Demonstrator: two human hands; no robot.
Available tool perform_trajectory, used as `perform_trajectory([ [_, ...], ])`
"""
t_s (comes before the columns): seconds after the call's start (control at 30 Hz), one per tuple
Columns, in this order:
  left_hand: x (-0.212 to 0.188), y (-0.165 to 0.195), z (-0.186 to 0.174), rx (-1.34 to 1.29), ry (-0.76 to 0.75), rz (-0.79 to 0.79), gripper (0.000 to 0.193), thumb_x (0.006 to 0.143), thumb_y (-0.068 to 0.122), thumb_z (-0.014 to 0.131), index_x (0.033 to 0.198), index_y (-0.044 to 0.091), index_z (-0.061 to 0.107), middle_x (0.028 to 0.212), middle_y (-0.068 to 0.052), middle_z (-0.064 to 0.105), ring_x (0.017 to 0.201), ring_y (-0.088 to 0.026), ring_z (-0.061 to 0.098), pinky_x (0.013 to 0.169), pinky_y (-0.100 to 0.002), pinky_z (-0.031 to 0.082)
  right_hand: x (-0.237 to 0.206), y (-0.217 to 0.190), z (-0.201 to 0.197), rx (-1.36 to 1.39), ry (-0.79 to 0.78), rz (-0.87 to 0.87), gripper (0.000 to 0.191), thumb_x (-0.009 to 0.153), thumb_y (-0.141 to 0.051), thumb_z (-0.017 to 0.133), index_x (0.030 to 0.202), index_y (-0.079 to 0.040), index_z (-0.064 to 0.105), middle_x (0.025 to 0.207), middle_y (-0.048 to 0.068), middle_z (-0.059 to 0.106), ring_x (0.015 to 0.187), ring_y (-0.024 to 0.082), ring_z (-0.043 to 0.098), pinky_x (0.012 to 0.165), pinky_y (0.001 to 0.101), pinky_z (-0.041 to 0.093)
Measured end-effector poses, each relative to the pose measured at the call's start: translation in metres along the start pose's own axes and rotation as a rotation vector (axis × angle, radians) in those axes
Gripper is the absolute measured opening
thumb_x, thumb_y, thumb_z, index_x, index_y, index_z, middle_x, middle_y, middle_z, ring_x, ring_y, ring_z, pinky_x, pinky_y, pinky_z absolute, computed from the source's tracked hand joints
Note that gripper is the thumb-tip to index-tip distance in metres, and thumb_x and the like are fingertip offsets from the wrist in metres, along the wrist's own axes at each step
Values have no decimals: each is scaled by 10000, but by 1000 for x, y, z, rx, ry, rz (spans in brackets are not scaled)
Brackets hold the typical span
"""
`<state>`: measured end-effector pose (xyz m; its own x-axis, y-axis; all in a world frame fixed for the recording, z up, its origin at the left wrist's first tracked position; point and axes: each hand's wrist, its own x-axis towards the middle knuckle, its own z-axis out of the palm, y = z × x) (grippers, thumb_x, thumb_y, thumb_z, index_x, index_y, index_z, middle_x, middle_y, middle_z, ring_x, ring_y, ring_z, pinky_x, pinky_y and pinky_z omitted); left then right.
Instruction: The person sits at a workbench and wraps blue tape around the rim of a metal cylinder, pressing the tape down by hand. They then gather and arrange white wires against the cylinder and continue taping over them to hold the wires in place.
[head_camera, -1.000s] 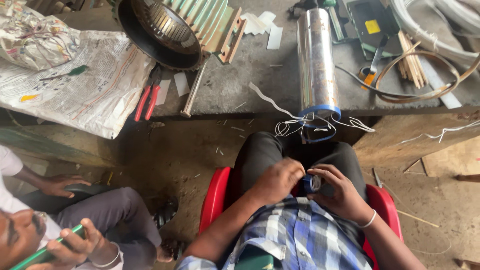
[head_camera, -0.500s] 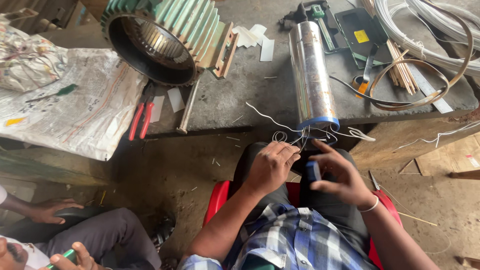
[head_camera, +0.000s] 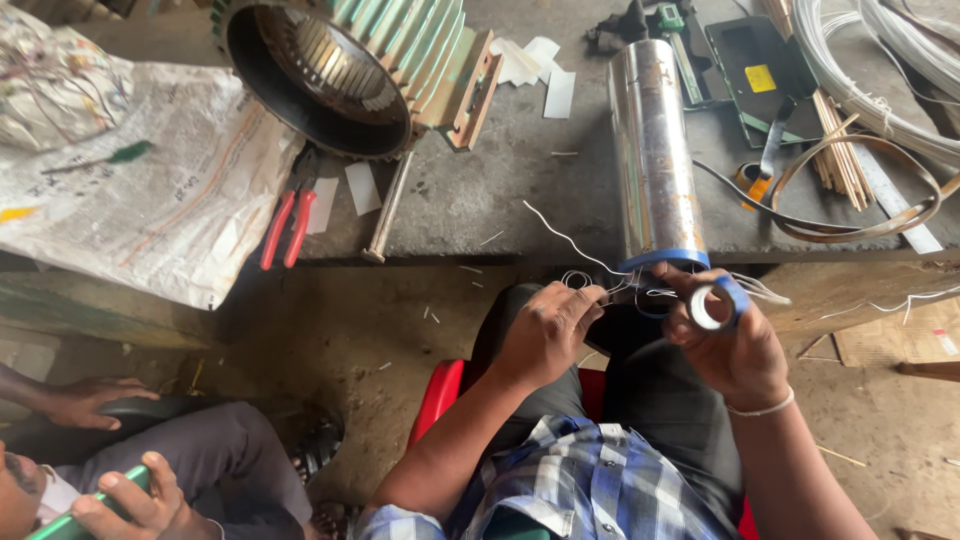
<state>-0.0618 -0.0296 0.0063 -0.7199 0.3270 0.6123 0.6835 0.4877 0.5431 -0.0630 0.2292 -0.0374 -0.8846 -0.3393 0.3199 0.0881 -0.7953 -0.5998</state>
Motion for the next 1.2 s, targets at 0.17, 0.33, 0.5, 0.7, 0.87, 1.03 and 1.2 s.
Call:
perform_trajectory([
  [0.17, -4, -6, 11, -213, 99, -71, 106, 945, 83, 749, 1032, 35, 711, 943, -112, 728, 871, -297, 713, 765, -383, 575, -8, 1, 0, -468, -101, 49, 592, 891, -331, 837, 1311, 3, 586, 1598, 229, 448, 1293, 267, 597, 1144, 432, 435],
  [0.33, -5, 2, 14, -324, 126, -97, 92, 972, 74, 736, 1060, 55, 718, 1006, -101, 717, 854, -216, 735, 713, -319, 606, -4, 22, 2, -731, 195, 196, 591, 926, -71, 755, 1460, 52, 534, 1277, 139, 613, 1156, 172, 582, 988, 345, 482],
  [0.5, 0, 10, 9, -362, 98, -173, 214, 949, 73, 744, 1158, 55, 699, 922, -77, 719, 806, -198, 720, 689, -320, 577, 5, 33, 18, -701, 182, 183, 632, 917, -14, 696, 1505, 37, 470, 1288, 93, 642, 1181, 154, 610, 1011, 320, 505],
  [0.7, 0, 11, 4, -405, 25, -230, 349, 936, 52, 730, 1280, 47, 668, 895, -82, 718, 799, -192, 707, 709, -310, 571, 10, 31, 25, -676, 183, 196, 640, 921, -34, 694, 1514, 40, 465, 1335, 106, 643, 1214, 162, 620, 1034, 320, 510],
  [0.87, -3, 2, 11, -345, 11, -176, 304, 946, 44, 731, 1249, 56, 708, 958, -98, 734, 849, -202, 734, 742, -304, 596, 6, 30, 20, -647, 154, 214, 663, 908, -18, 709, 1524, 27, 467, 1311, 116, 651, 1204, 168, 618, 1007, 324, 517],
  [1.03, -10, -4, 19, -317, 19, -133, 284, 949, 37, 733, 1229, 83, 730, 1004, -99, 724, 865, -221, 741, 750, -308, 607, 3, 27, 21, -649, 144, 214, 650, 904, -18, 713, 1511, 27, 484, 1328, 116, 648, 1225, 169, 610, 1017, 328, 518],
  [1.2, -11, -14, 12, 55, 25, 259, 346, 927, 49, 697, 1265, 115, 730, 1040, -83, 695, 965, -276, 712, 864, -393, 604, 3, 24, 22, -629, 108, 218, 641, 909, -25, 707, 1504, 25, 475, 1359, 127, 637, 1254, 184, 605, 1050, 342, 510],
])
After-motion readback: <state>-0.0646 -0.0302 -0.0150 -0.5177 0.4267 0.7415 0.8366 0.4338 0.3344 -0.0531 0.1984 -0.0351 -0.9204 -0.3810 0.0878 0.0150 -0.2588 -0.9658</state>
